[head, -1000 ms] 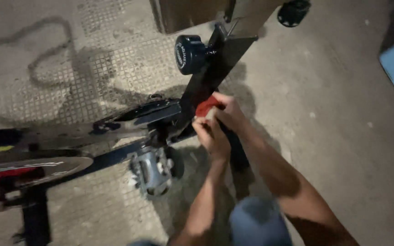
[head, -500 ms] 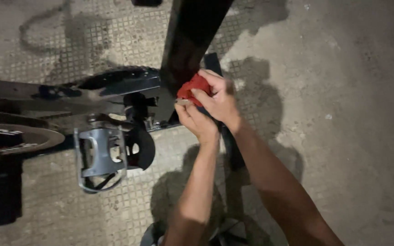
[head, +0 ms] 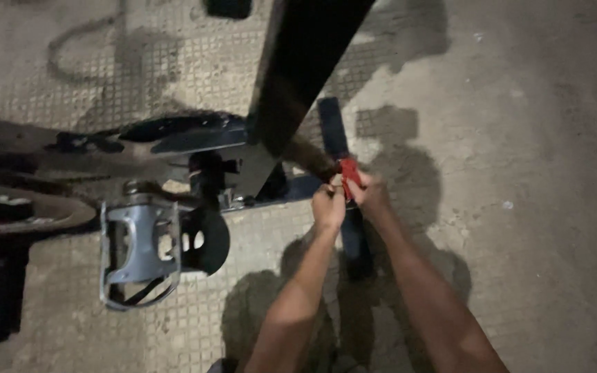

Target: Wiping down stationary bikes and weight benches with a red cleaning cloth in a gym.

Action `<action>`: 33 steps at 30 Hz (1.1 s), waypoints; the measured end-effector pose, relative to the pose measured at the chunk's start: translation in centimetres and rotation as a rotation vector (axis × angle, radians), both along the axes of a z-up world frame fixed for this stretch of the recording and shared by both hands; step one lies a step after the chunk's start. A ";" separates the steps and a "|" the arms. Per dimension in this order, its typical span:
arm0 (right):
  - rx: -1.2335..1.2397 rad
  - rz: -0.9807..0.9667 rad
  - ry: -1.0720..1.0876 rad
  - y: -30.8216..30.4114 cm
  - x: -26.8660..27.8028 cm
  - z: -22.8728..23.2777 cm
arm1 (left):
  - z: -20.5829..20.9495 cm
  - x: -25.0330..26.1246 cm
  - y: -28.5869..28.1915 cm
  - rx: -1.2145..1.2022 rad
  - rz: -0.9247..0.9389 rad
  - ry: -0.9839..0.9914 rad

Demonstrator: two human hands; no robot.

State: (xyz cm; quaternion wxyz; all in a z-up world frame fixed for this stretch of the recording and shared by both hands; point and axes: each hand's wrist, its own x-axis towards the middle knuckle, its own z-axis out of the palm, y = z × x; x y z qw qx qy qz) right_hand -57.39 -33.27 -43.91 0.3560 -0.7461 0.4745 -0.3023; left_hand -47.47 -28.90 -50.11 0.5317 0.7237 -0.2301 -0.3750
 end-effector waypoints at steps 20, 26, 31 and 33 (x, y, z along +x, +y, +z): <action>0.001 -0.186 0.101 -0.7 -1.4 -8.3 | -5.5 -1.0 0.3 0.116 -0.153 -0.067; -0.039 -0.219 0.049 0.8 0.1 -3.4 | -1.9 -3.3 2.6 -0.348 0.209 -0.067; -0.073 -0.191 0.082 -0.5 -3.1 -7.0 | -7.0 -1.1 2.6 -0.179 0.004 -0.236; -0.030 -0.140 0.220 0.5 -4.1 -7.7 | -5.0 0.1 4.2 -0.154 -0.142 -0.250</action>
